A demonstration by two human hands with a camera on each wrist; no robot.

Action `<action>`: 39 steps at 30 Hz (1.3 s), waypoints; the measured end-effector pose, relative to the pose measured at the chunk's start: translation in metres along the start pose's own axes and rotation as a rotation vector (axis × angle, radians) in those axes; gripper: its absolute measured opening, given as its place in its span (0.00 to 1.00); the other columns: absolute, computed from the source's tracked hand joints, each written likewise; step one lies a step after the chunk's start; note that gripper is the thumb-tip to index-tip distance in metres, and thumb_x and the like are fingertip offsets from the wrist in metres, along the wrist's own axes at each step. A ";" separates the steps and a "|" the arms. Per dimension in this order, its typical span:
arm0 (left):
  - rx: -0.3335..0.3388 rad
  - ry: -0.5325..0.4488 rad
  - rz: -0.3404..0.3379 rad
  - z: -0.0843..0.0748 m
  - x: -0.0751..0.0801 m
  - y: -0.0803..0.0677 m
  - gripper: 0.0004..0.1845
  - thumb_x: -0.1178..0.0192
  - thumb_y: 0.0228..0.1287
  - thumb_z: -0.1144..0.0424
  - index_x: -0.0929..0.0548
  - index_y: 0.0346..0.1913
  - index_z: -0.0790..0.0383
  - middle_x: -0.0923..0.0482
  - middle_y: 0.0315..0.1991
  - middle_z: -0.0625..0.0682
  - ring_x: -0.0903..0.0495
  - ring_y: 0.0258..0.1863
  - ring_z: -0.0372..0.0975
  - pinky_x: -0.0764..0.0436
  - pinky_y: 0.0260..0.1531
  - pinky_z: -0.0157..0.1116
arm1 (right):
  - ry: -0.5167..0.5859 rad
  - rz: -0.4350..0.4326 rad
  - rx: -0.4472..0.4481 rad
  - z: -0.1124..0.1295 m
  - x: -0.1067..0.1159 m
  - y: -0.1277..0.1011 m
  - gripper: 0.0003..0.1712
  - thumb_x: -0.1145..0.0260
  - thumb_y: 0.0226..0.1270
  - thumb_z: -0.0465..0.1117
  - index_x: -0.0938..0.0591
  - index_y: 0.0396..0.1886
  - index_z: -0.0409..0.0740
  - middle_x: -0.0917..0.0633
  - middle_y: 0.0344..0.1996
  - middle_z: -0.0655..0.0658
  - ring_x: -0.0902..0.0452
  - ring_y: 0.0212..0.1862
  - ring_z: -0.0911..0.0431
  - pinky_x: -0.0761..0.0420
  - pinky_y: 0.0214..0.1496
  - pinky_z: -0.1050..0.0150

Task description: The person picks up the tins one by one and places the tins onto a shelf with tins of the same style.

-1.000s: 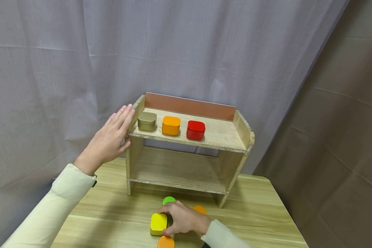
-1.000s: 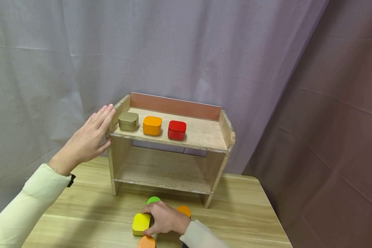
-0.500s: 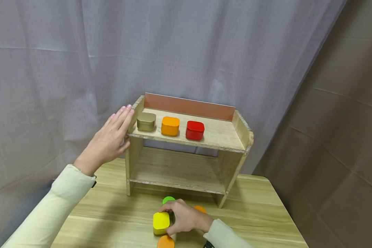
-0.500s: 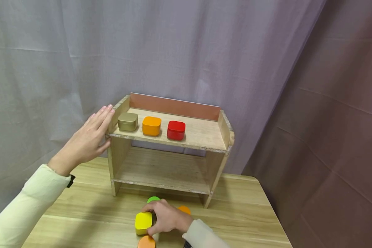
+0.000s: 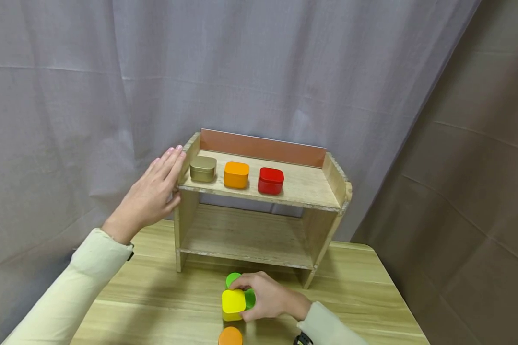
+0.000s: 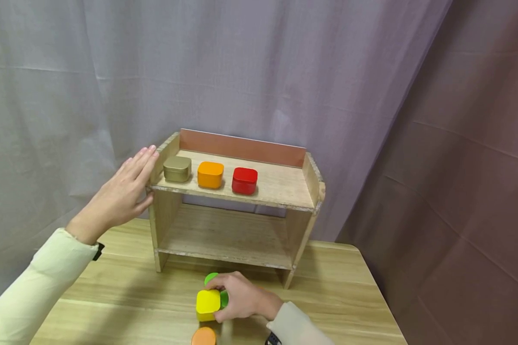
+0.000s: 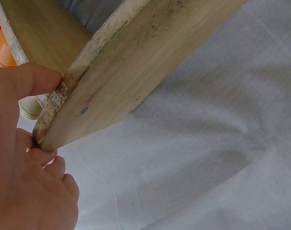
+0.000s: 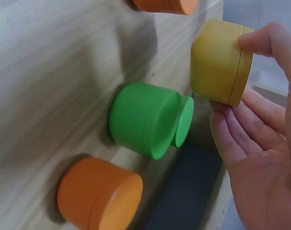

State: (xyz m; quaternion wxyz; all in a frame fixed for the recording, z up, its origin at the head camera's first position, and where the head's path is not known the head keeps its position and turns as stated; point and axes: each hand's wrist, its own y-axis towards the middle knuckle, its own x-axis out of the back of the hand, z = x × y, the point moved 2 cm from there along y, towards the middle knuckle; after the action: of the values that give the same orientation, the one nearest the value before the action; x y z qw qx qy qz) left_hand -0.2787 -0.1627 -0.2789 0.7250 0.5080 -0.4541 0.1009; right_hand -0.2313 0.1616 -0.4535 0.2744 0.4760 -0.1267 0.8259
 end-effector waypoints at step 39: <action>0.011 -0.017 0.018 0.000 0.002 0.000 0.51 0.37 0.62 0.67 0.52 0.85 0.70 0.53 0.86 0.64 0.49 0.85 0.59 0.43 0.83 0.59 | -0.041 -0.073 -0.007 0.039 0.102 -0.049 0.34 0.21 0.52 0.36 0.17 0.63 0.44 0.10 0.56 0.51 0.15 0.54 0.63 0.12 0.62 0.61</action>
State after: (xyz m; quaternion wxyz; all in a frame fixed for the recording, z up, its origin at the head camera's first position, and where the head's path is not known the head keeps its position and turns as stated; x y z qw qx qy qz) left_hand -0.2782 -0.1634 -0.2774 0.7173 0.5086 -0.4644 0.1056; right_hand -0.2156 0.2177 -0.3484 0.3035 0.4960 -0.1175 0.8050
